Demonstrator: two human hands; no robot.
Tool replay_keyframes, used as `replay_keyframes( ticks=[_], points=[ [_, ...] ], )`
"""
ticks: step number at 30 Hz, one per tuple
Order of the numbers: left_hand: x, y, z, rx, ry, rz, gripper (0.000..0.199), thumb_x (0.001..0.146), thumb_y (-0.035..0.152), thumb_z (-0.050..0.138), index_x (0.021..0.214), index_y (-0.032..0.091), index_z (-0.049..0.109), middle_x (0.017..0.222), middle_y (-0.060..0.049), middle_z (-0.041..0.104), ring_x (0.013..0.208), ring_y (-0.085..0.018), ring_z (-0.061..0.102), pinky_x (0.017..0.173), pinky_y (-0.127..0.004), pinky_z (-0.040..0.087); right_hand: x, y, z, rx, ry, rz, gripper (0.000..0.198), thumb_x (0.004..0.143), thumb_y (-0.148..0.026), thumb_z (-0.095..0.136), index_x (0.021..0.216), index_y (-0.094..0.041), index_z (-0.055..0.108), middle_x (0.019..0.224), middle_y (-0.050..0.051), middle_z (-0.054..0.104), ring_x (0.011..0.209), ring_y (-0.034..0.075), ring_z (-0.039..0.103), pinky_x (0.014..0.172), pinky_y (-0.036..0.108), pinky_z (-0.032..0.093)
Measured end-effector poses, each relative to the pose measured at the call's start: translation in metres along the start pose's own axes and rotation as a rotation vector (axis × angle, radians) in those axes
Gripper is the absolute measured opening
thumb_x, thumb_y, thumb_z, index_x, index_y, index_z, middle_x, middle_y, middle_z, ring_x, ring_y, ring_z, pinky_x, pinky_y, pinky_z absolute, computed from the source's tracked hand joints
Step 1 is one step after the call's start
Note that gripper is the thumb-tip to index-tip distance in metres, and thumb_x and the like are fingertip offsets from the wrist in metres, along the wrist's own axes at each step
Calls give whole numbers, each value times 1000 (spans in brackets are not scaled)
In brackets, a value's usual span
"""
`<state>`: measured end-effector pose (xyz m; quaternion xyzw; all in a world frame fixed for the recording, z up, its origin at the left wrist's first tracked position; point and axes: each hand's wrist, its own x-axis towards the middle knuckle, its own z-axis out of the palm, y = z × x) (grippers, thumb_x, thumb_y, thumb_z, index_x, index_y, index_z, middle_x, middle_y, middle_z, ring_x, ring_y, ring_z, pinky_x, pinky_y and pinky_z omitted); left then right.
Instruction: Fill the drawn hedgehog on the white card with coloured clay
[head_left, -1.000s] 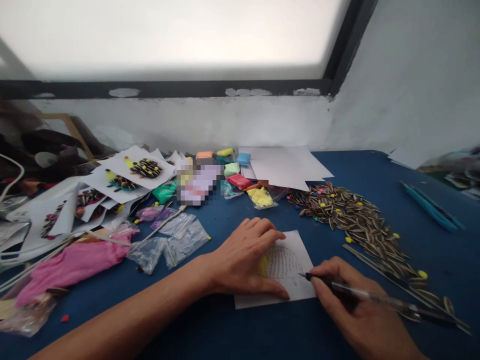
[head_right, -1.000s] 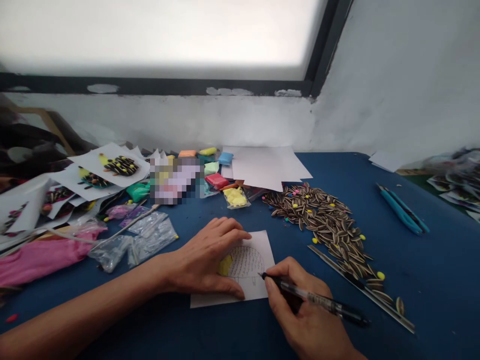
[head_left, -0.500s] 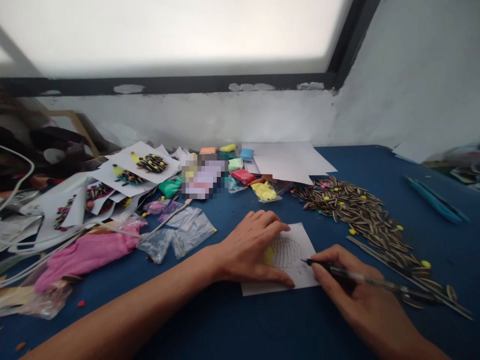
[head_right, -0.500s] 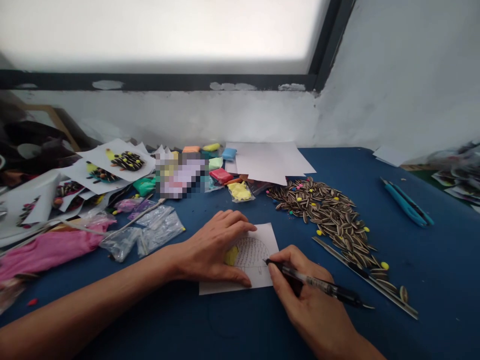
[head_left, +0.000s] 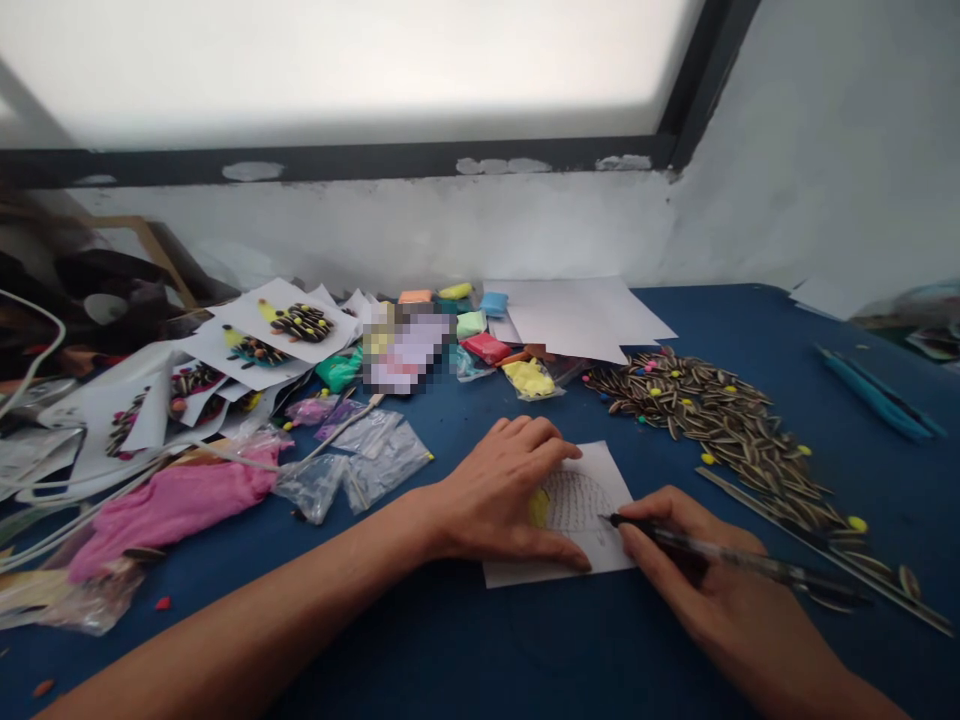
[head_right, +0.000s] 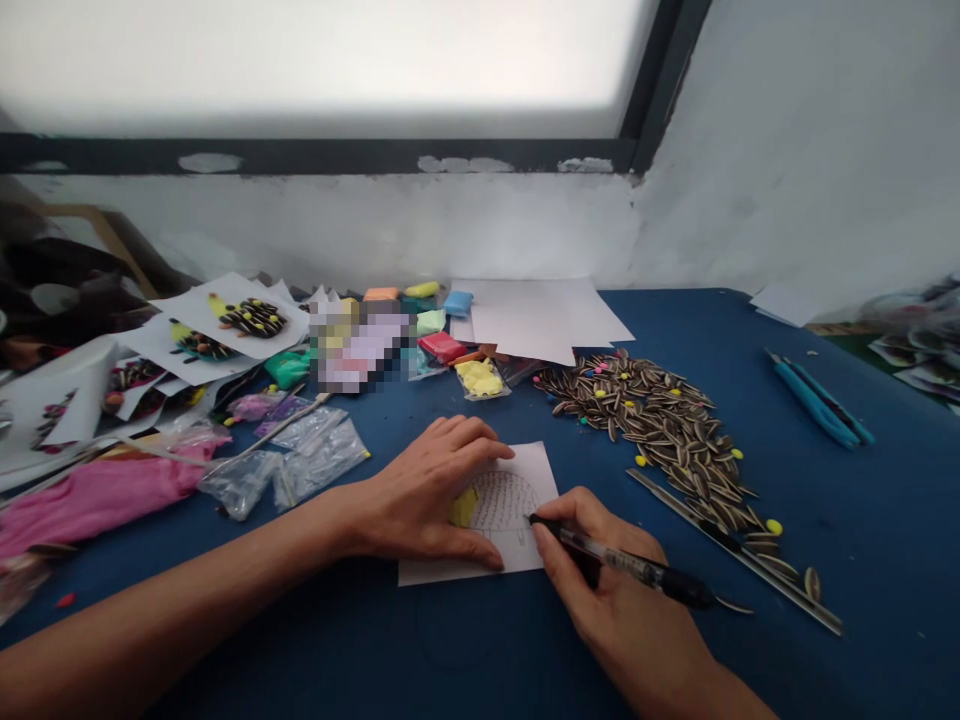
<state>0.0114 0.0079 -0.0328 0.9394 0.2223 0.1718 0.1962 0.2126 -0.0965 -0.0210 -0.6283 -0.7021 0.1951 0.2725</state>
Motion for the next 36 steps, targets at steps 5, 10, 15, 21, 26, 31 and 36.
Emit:
replay_keyframes(
  ticks=[5, 10, 15, 21, 26, 31, 36],
  points=[
    [0, 0, 0, -9, -7, -11, 76, 69, 65, 71, 123, 15, 52, 114, -10, 55, 101, -26, 51, 88, -42, 38, 0, -1, 0, -23, 21, -15, 15, 88, -36, 52, 81, -26, 60, 66, -4, 67, 58, 14, 66, 51, 23, 49],
    [0, 0, 0, -14, -5, -14, 75, 69, 65, 71, 123, 16, 51, 115, -10, 55, 101, -26, 51, 88, -42, 39, 1, -1, 1, -12, 28, -22, 14, 88, -34, 51, 80, -26, 60, 62, -5, 65, 53, 13, 64, 48, 23, 48],
    [0, -1, 0, -18, 1, -14, 74, 70, 66, 70, 123, 17, 51, 114, -10, 56, 101, -27, 52, 88, -42, 38, 1, -1, 0, -4, 24, -48, 14, 88, -34, 52, 79, -26, 60, 63, -5, 66, 54, 13, 64, 48, 22, 48],
    [0, -1, 1, -21, 0, -13, 75, 70, 66, 69, 123, 16, 51, 115, -11, 55, 101, -27, 51, 88, -42, 37, 0, -1, -1, -9, 59, -42, 14, 87, -35, 52, 78, -27, 60, 62, -5, 66, 54, 13, 65, 48, 22, 49],
    [0, -1, 0, -26, -3, -18, 74, 70, 65, 70, 123, 18, 51, 116, -11, 56, 102, -27, 51, 89, -42, 37, 1, 0, -1, -27, 114, 23, 14, 84, -35, 53, 75, -27, 60, 59, -4, 65, 50, 15, 64, 45, 24, 47],
    [0, -1, 0, -28, -9, -24, 74, 70, 65, 70, 123, 18, 51, 115, -11, 56, 101, -27, 51, 87, -42, 38, 3, -2, -1, -3, 102, 4, 15, 84, -36, 53, 74, -27, 59, 56, -5, 63, 47, 14, 61, 43, 24, 45],
    [0, -1, 1, -28, 2, -16, 75, 68, 65, 72, 123, 17, 51, 115, -10, 55, 101, -27, 51, 87, -42, 38, 1, -2, -2, 2, 65, 0, 14, 86, -35, 53, 77, -27, 59, 60, -5, 66, 52, 14, 64, 47, 23, 47]
  ],
)
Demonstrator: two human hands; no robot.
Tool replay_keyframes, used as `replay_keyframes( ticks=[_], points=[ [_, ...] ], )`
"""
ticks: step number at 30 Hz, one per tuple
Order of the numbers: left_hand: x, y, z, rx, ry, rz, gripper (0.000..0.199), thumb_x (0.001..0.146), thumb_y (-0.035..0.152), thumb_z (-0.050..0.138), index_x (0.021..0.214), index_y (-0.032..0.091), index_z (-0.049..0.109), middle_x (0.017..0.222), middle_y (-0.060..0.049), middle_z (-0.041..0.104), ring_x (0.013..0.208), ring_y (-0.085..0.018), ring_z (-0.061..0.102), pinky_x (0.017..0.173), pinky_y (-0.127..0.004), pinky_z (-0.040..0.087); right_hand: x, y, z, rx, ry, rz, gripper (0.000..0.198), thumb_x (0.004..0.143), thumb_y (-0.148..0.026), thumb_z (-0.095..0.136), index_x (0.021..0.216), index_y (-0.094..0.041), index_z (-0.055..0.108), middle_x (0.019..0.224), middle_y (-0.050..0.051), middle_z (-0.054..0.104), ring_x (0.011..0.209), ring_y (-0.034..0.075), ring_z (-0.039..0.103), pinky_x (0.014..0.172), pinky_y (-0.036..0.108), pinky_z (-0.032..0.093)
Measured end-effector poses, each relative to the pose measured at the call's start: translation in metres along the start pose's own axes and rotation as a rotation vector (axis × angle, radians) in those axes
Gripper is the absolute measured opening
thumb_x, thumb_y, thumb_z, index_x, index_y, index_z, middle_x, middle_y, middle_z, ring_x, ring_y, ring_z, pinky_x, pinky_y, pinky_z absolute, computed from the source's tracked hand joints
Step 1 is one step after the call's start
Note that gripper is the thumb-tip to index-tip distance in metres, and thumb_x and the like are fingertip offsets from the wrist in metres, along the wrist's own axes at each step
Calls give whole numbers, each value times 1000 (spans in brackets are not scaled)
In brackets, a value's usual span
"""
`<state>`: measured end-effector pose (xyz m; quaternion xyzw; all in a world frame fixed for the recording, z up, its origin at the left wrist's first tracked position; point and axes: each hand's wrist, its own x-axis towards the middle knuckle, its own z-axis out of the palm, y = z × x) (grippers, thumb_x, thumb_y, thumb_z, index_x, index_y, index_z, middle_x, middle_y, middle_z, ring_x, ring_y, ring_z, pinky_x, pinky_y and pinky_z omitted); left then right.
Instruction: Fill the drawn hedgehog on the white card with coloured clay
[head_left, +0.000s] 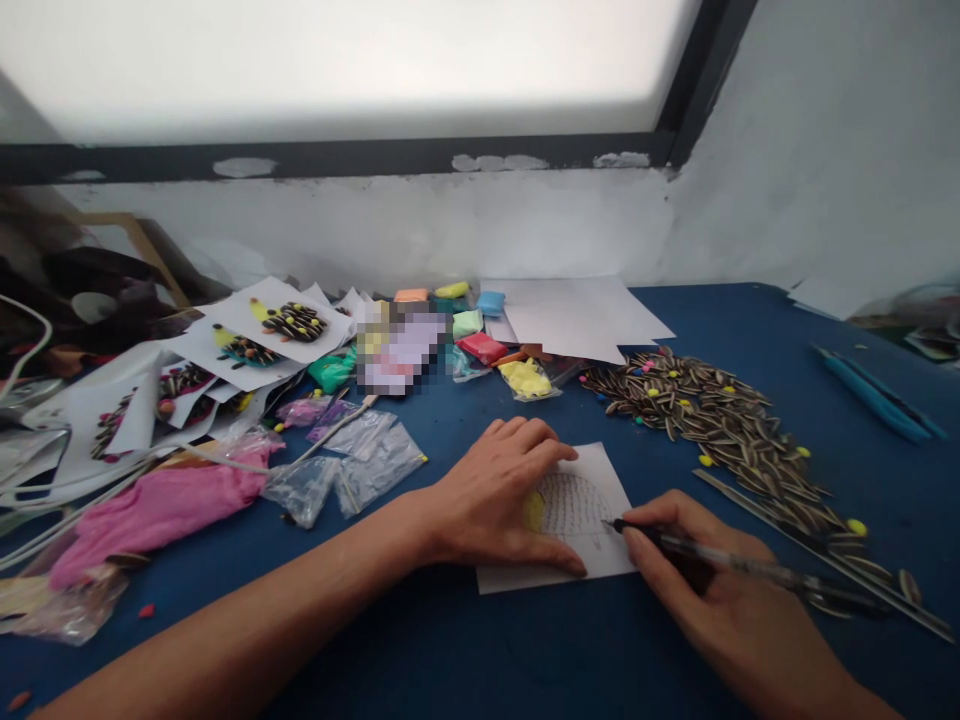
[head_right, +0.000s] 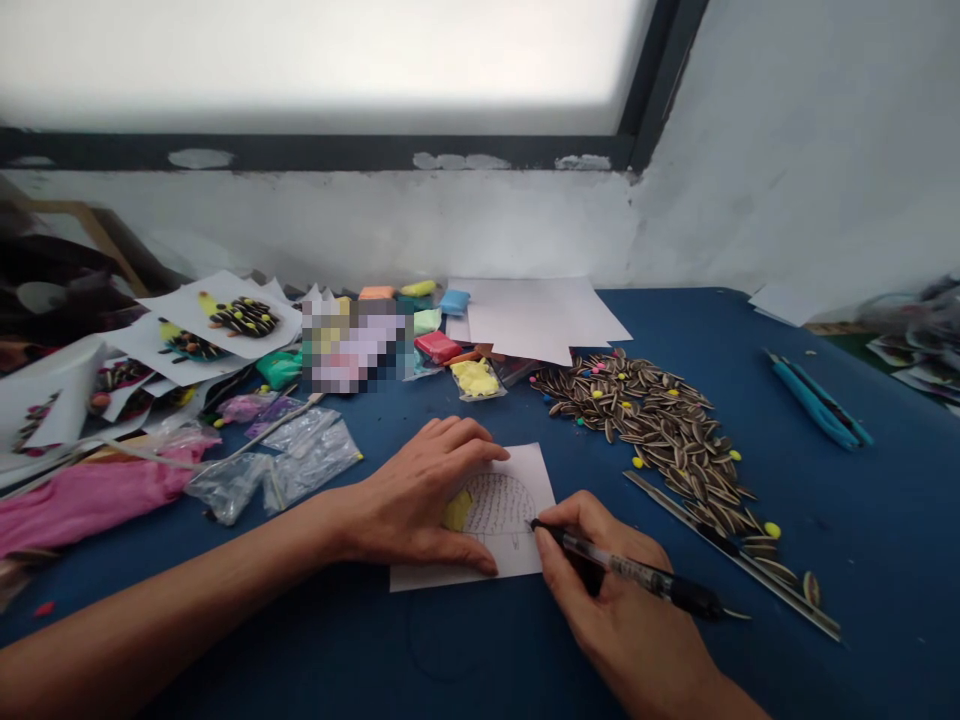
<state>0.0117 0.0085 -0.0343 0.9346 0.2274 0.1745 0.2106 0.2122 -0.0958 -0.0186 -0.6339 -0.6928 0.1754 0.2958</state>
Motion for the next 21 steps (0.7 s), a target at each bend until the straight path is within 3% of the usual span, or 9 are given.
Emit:
replay_keyframes(
  ticks=[21],
  points=[
    [0, -1, 1, 10, 9, 10, 73, 71, 63, 70, 123, 16, 51, 114, -10, 55, 100, -26, 51, 86, -40, 38, -2, 5, 1, -30, 7, -90, 12, 87, -30, 53, 77, -27, 58, 59, -7, 63, 49, 10, 61, 45, 19, 45]
  ],
)
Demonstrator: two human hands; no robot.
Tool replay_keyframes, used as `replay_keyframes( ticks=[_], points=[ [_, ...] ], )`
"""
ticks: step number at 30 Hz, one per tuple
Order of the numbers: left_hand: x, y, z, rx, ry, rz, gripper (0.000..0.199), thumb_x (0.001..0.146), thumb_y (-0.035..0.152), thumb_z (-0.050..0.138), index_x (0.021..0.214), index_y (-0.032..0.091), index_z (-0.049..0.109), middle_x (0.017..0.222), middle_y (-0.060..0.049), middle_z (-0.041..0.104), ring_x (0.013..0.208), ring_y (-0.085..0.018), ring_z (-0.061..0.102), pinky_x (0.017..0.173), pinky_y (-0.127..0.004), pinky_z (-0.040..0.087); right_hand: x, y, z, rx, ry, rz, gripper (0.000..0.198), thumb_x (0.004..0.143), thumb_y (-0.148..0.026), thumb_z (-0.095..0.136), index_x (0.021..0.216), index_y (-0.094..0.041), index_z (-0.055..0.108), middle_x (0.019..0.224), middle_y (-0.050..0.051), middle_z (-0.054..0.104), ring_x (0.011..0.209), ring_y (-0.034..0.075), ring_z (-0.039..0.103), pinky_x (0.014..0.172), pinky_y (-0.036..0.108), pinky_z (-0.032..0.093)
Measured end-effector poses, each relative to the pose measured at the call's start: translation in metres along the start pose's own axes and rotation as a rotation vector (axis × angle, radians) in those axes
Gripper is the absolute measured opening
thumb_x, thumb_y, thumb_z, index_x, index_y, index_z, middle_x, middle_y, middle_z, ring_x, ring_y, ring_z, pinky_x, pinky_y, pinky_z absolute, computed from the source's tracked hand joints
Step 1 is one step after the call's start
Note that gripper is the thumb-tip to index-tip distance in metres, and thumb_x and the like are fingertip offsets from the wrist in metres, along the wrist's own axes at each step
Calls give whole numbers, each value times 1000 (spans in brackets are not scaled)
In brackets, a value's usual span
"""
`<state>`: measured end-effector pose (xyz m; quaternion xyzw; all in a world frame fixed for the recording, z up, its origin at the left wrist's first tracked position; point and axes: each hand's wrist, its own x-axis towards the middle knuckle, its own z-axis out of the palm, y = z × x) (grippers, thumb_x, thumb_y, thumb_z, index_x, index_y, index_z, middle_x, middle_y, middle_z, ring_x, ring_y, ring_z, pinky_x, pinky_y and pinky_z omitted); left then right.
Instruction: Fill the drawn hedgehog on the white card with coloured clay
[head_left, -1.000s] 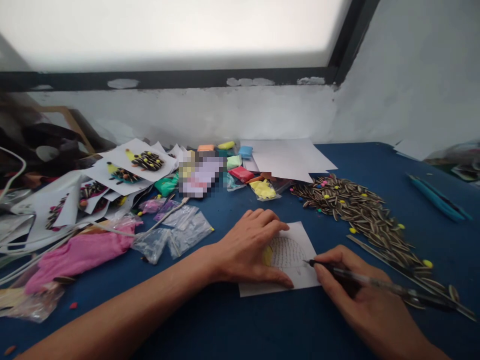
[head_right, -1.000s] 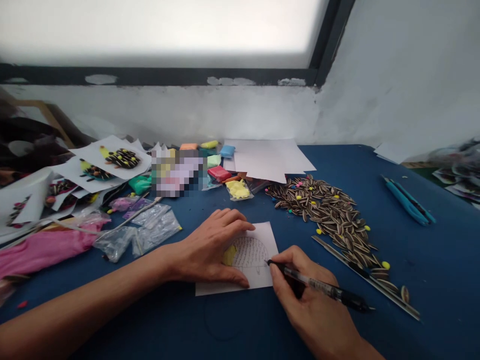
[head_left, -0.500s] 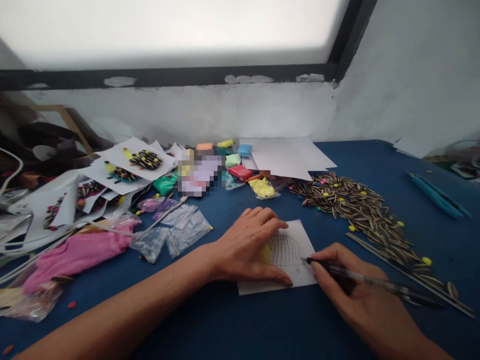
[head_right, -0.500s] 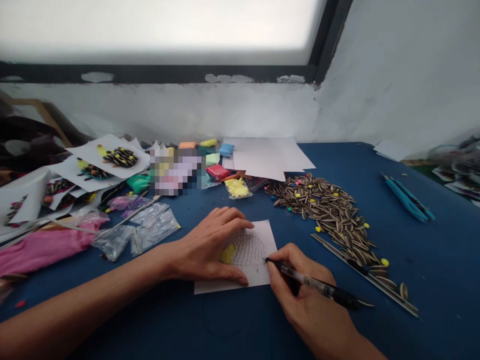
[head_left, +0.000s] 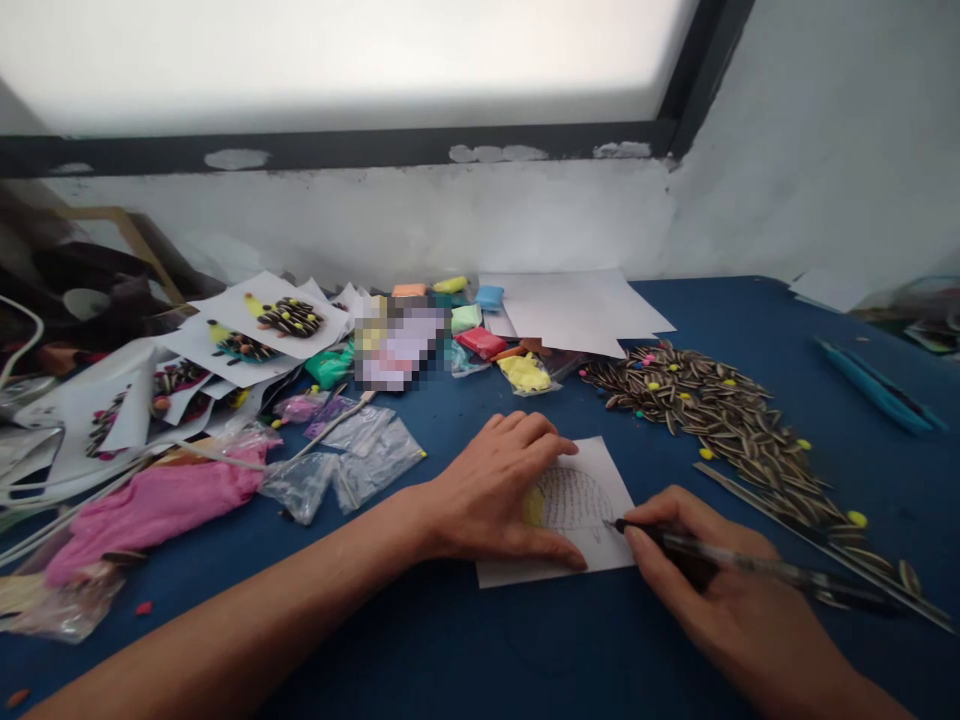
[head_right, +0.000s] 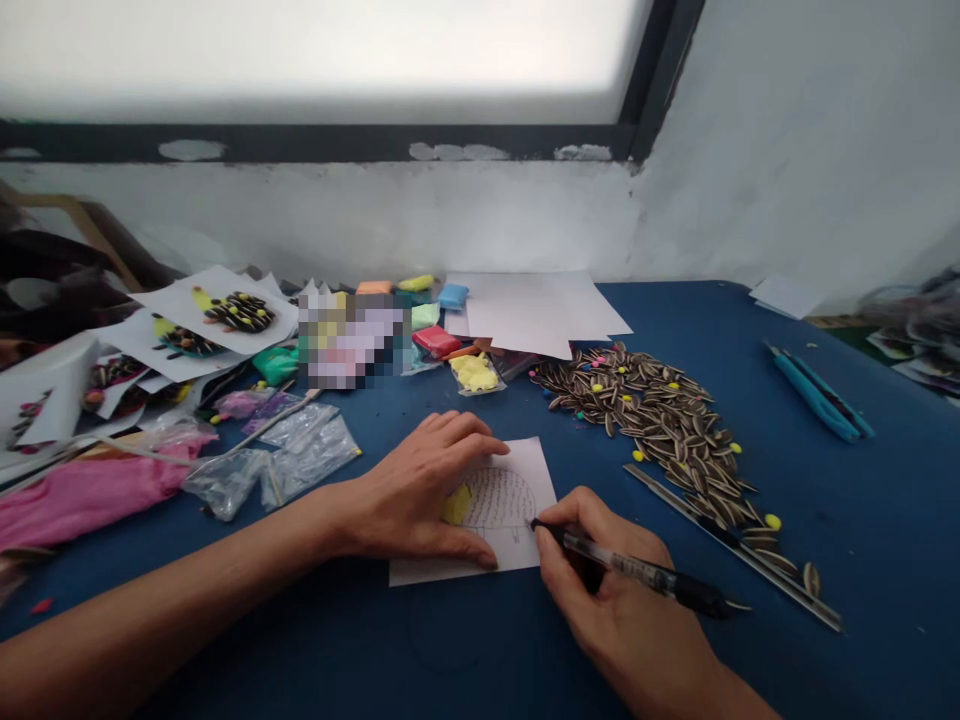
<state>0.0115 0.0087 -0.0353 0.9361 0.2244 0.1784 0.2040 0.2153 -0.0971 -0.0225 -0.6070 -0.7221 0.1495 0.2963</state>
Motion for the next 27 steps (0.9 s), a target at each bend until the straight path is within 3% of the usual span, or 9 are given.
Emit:
replay_keyframes(
  ticks=[7, 27],
  points=[
    [0, 0, 0, -3, -7, -6, 74, 70, 64, 71, 123, 17, 50, 114, -10, 55, 100, -26, 50, 87, -41, 38, -1, 1, -2, -28, 84, 56, 12, 84, -31, 54, 74, -27, 59, 58, -6, 65, 50, 12, 64, 44, 20, 47],
    [0, 0, 1, -4, 2, 2, 72, 70, 63, 71, 123, 17, 51, 114, -10, 55, 100, -26, 50, 86, -41, 38, 3, -2, -2, -41, 41, 49, 14, 85, -31, 53, 73, -26, 59, 58, -5, 64, 50, 12, 63, 45, 21, 47]
  ],
)
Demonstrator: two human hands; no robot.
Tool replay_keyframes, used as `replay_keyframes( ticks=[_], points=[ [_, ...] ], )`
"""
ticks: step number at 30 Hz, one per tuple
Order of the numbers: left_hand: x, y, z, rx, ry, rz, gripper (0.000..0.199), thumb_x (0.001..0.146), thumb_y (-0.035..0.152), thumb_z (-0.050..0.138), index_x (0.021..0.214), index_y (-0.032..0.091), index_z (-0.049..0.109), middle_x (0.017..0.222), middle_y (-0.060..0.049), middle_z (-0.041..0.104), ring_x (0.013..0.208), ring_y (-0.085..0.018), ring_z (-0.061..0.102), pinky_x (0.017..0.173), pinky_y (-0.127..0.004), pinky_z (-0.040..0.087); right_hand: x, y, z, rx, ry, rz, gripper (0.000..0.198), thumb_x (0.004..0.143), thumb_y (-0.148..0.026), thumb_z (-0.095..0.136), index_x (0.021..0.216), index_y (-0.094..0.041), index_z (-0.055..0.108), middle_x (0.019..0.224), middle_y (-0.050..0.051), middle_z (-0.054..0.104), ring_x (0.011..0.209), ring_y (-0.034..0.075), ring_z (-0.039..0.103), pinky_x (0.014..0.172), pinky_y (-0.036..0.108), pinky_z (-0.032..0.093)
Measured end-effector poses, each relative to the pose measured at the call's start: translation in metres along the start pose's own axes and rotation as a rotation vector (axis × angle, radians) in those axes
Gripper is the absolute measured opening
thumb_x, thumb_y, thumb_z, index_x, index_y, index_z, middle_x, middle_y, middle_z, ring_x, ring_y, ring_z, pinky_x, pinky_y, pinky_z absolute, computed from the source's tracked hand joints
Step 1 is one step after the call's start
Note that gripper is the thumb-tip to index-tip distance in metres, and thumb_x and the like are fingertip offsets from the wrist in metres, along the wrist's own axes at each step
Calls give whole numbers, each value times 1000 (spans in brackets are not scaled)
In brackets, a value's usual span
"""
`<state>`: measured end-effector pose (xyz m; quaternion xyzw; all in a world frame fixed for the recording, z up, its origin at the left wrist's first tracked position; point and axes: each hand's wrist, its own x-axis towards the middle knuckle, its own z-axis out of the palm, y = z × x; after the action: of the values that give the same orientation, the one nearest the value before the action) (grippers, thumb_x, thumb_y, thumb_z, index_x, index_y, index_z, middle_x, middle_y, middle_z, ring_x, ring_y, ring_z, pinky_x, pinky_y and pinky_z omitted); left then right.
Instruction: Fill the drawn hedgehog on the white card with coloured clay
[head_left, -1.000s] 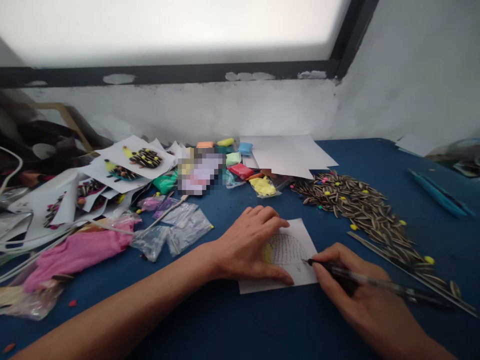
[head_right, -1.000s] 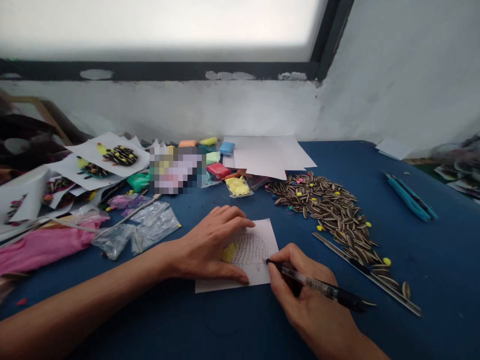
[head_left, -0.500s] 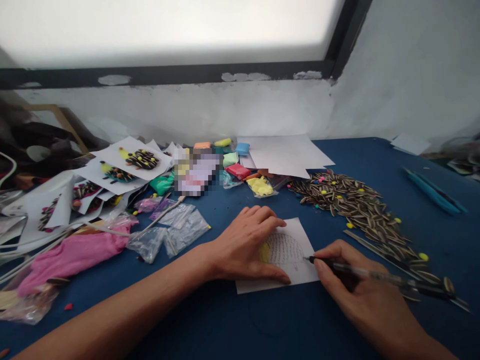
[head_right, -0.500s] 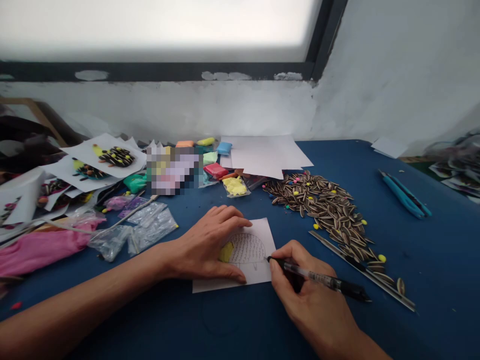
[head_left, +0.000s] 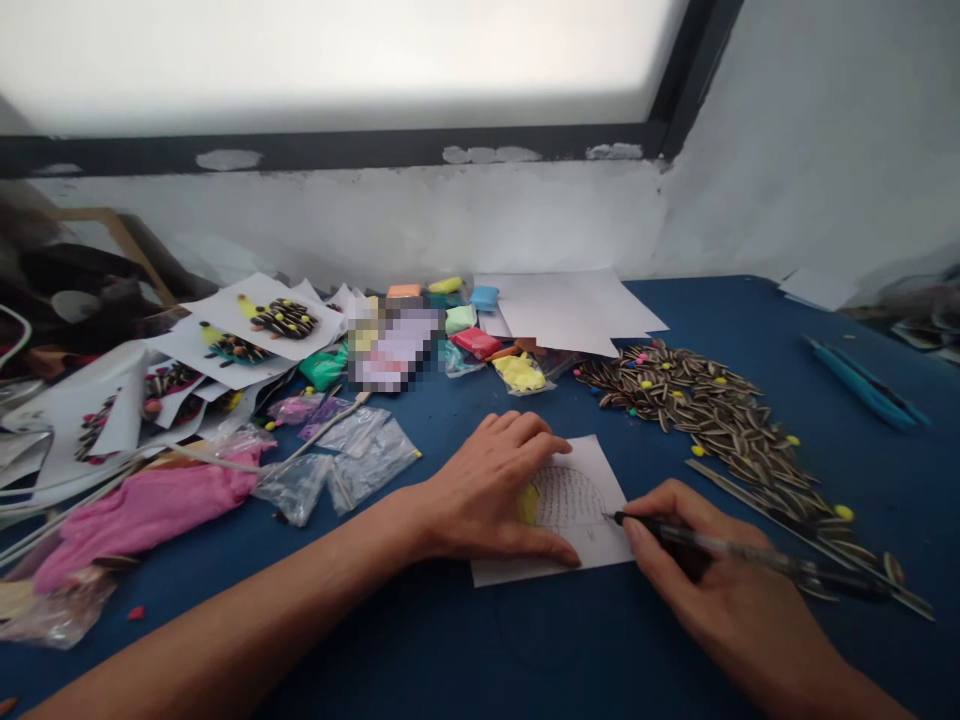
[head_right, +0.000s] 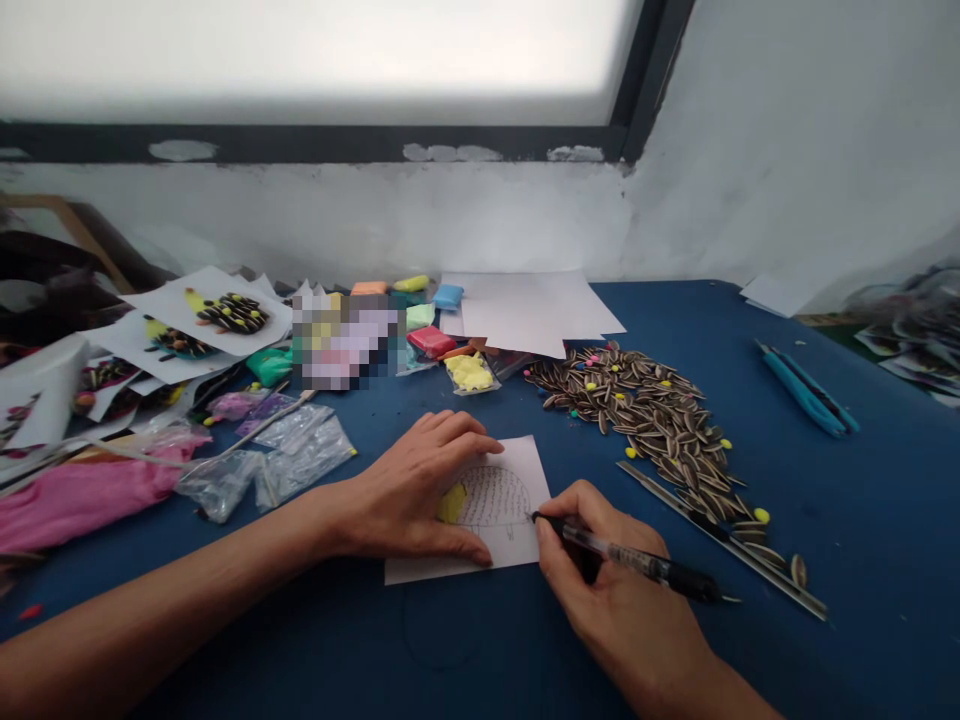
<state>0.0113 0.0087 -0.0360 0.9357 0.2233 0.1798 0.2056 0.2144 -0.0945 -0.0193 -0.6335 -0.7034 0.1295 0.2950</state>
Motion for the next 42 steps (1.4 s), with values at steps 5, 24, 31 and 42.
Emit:
replay_keyframes(
  ticks=[5, 24, 31, 42],
  points=[
    [0, 0, 1, 4, 4, 7, 73, 70, 63, 71, 123, 18, 50, 114, -10, 55, 100, -26, 50, 86, -41, 38, -3, 3, 0, 3, 0, 1, 12, 85, -31, 53, 75, -26, 59, 58, -6, 64, 49, 12, 62, 44, 20, 46],
    [0, -1, 0, -8, -5, 2, 74, 70, 64, 71, 124, 18, 50, 115, -11, 55, 102, -27, 50, 88, -41, 39, -6, -2, 1, 19, 23, -6, 11, 84, -30, 53, 75, -27, 58, 59, -5, 65, 51, 14, 64, 44, 23, 48],
    [0, -1, 0, 5, -9, 2, 74, 70, 63, 71, 124, 17, 50, 115, -10, 55, 102, -26, 51, 88, -41, 39, -3, -12, 5, 63, -25, -17, 11, 87, -28, 53, 77, -27, 58, 60, -6, 63, 51, 11, 61, 46, 21, 46],
    [-1, -1, 0, 16, 1, 12, 74, 71, 65, 69, 123, 16, 51, 114, -10, 55, 100, -26, 51, 86, -40, 39, -1, -13, 6, 89, -77, -9, 13, 87, -30, 52, 77, -26, 59, 61, -5, 64, 52, 12, 62, 47, 22, 46]
  ],
)
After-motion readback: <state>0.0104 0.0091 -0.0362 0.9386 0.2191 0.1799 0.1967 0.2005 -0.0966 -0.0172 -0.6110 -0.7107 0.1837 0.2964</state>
